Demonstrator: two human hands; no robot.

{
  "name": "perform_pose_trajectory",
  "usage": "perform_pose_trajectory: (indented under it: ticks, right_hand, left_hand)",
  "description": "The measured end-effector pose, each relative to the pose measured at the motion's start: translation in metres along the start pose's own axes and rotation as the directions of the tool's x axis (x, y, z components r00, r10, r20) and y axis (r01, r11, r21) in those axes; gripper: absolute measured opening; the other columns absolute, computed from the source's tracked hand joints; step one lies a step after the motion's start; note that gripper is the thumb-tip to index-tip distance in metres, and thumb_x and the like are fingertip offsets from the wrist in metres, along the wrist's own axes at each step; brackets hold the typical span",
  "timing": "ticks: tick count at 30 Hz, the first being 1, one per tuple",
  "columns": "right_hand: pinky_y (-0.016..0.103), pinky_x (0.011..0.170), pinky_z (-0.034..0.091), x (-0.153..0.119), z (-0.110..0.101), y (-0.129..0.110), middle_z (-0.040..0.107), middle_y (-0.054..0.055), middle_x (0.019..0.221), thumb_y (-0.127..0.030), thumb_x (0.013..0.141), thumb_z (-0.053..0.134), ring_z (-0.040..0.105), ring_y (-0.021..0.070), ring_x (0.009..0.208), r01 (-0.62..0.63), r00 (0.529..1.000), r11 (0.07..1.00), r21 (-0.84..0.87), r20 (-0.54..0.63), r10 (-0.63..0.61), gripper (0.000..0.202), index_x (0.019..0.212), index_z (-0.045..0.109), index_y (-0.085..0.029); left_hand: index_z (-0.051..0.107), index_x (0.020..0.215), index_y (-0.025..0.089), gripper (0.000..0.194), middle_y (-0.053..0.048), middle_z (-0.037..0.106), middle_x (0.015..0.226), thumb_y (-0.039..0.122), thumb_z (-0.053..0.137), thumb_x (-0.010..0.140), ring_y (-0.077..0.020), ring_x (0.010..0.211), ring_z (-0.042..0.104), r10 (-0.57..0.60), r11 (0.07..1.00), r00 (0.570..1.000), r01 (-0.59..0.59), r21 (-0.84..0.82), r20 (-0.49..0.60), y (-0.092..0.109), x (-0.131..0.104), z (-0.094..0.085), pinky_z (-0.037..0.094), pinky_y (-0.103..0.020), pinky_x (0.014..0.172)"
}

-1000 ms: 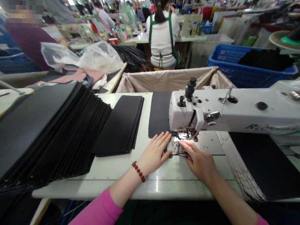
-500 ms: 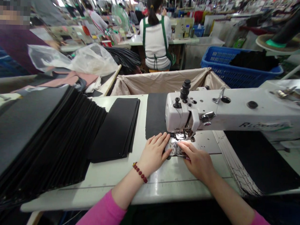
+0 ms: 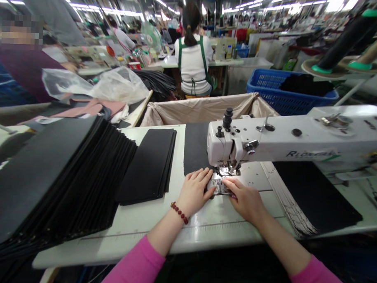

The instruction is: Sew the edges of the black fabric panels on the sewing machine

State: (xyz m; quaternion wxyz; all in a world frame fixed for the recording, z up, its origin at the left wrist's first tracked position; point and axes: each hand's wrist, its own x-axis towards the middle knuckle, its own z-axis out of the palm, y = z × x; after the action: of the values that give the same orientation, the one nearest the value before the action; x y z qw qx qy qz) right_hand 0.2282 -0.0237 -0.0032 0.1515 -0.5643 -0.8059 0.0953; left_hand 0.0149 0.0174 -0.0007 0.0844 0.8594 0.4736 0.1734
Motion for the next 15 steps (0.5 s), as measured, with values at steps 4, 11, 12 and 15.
perform_pose_trajectory:
  ticks: [4, 11, 12, 15]
  right_hand:
    - [0.033, 0.085, 0.053, 0.000, 0.000, 0.000, 0.054, 0.002, 0.138, -0.013, 0.082, 0.053, 0.063, 0.0213, 0.107, -0.005, 1.000, 1.000, -0.004, -0.004, 0.005, 0.056, 0.136, 0.049, -0.029]
    - [0.032, 0.086, 0.052, -0.002, 0.000, 0.001, 0.053, 0.000, 0.139, -0.012, 0.082, 0.051, 0.061, 0.0206, 0.109, -0.017, 1.000, 1.000, 0.011, -0.007, 0.017, 0.056, 0.135, 0.049, -0.030]
    - [0.031, 0.085, 0.052, -0.002, 0.000, 0.001, 0.053, 0.000, 0.139, -0.012, 0.082, 0.051, 0.061, 0.0205, 0.109, -0.020, 1.000, 1.000, 0.009, -0.009, 0.020, 0.056, 0.135, 0.049, -0.030]
    - [0.031, 0.084, 0.051, -0.002, 0.000, 0.000, 0.054, 0.000, 0.138, -0.014, 0.082, 0.051, 0.062, 0.0203, 0.107, -0.024, 1.000, 1.000, 0.002, -0.014, 0.024, 0.054, 0.134, 0.050, -0.030]
  left_hand:
    - [0.051, 0.135, 0.024, 0.042, -0.006, 0.056, 0.136, 0.037, 0.051, 0.094, -0.0268, 0.120, 0.051, 0.010, 0.999, 1.000, -0.011, -0.037, -0.027, -0.002, -0.001, 0.000, 0.041, -0.045, 0.101]
    - [0.044, 0.139, 0.018, 0.046, -0.008, 0.048, 0.144, 0.029, 0.048, 0.095, -0.0242, 0.135, 0.040, -0.023, 0.999, 0.996, 0.021, -0.034, -0.083, -0.011, -0.001, 0.007, 0.034, -0.041, 0.112]
    - [0.043, 0.140, 0.017, 0.047, -0.009, 0.047, 0.146, 0.029, 0.047, 0.095, -0.0243, 0.137, 0.038, -0.028, 0.999, 0.996, 0.026, -0.029, -0.086, -0.012, 0.000, 0.008, 0.032, -0.042, 0.113]
    - [0.040, 0.142, 0.016, 0.049, -0.009, 0.042, 0.149, 0.030, 0.046, 0.096, -0.0242, 0.141, 0.032, -0.034, 0.999, 0.996, 0.034, -0.004, -0.082, -0.013, 0.001, 0.011, 0.029, -0.042, 0.115]
